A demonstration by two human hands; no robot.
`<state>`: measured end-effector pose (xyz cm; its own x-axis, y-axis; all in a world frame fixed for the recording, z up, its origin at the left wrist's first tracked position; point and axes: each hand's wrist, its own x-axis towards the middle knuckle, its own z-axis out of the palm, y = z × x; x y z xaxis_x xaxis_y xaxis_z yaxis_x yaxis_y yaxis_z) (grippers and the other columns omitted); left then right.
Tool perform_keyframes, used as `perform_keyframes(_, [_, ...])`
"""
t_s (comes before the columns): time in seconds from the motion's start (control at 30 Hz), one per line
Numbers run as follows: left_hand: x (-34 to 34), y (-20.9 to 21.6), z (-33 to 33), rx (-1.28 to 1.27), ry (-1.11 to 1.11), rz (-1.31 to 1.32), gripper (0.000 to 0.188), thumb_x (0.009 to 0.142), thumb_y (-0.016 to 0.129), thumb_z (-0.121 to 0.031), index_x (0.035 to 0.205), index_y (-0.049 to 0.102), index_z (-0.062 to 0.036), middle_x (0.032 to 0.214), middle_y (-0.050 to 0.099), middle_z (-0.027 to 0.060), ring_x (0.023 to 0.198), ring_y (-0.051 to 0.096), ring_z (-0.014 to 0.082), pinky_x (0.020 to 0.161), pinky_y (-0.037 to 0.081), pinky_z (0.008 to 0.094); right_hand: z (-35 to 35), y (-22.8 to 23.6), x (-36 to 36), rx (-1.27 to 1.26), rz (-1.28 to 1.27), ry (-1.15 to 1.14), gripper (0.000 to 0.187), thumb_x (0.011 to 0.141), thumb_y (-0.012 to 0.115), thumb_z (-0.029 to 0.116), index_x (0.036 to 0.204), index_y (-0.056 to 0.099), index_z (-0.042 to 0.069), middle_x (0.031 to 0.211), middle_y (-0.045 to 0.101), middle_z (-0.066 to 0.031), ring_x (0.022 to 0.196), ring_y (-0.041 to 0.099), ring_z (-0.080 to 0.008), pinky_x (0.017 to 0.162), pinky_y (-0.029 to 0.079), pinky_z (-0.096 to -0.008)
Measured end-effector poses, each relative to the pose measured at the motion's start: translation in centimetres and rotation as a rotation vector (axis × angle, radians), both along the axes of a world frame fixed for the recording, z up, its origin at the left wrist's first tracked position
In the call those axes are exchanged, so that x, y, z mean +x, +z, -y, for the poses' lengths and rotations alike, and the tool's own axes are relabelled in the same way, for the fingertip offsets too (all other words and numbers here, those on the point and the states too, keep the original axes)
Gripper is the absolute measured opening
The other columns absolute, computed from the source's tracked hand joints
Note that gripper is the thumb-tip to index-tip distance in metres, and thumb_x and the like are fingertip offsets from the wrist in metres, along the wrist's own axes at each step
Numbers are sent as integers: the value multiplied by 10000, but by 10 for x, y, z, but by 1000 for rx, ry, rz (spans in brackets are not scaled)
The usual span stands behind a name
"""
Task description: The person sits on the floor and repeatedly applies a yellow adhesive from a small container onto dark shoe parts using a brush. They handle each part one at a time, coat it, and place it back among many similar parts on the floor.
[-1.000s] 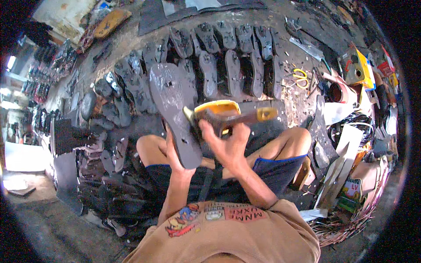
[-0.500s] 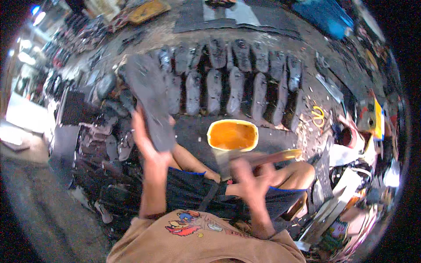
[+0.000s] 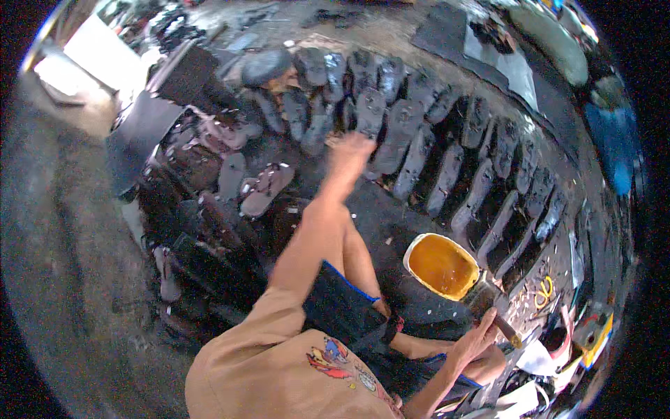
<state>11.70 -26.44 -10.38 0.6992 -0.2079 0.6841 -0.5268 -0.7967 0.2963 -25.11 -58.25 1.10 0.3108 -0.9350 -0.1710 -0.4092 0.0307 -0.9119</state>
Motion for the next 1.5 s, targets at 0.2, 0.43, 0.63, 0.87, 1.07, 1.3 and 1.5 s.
perform_keyframes(0.2, [67,-48,-427,314,1007,-378,795,777,634,-611,1171,581,78,1199,609,251,1119,578,422,951,446,528,-26,43,61,-617,-387,327,262,864,821,281,944,782,35,791,737,-101,782,697,-209,737,545,-317])
perform_keyframes(0.43, [145,-143,-512,340,1241,-893,1374,638,686,-879,1396,406,232,1422,537,313,1288,546,443,1063,440,565,-17,-4,63,-614,-403,670,202,899,785,150,1059,763,30,927,759,-120,816,705,-201,770,558,-347])
perform_keyframes(0.63, [69,-63,-447,-957,953,-559,1156,679,842,-598,1408,315,128,1326,547,232,1161,577,350,983,495,491,-2,6,47,-399,-27,183,273,922,737,198,1060,709,-35,950,731,-173,796,676,-286,773,547,-400])
perform_keyframes(0.87, [-171,143,-143,-255,321,-390,619,751,687,10,1348,523,28,1251,599,159,1201,564,316,1063,413,413,16,-26,-3,-162,-205,496,296,906,718,211,1037,697,-54,997,748,-176,875,686,-296,863,527,-402])
perform_keyframes(1.07, [-294,120,-79,206,160,-573,647,705,709,-39,1348,636,-66,1459,561,163,1307,454,395,1126,344,469,9,21,12,-68,-265,564,282,889,710,198,1051,714,-33,1008,756,-164,902,699,-285,871,530,-383])
perform_keyframes(1.3, [-263,138,2,-1255,-110,-1265,525,983,654,-235,1464,510,-80,1197,658,31,1022,643,164,883,529,320,59,21,17,138,581,108,272,939,719,209,1078,723,-25,914,715,-59,824,642,-162,792,525,-334])
perform_keyframes(1.5, [-285,144,51,-1561,-603,-1446,447,1069,488,-386,1351,552,-45,1162,686,113,985,697,244,838,583,390,-16,90,78,119,706,319,238,881,801,153,1072,746,23,950,749,-29,848,669,-123,810,541,-308])
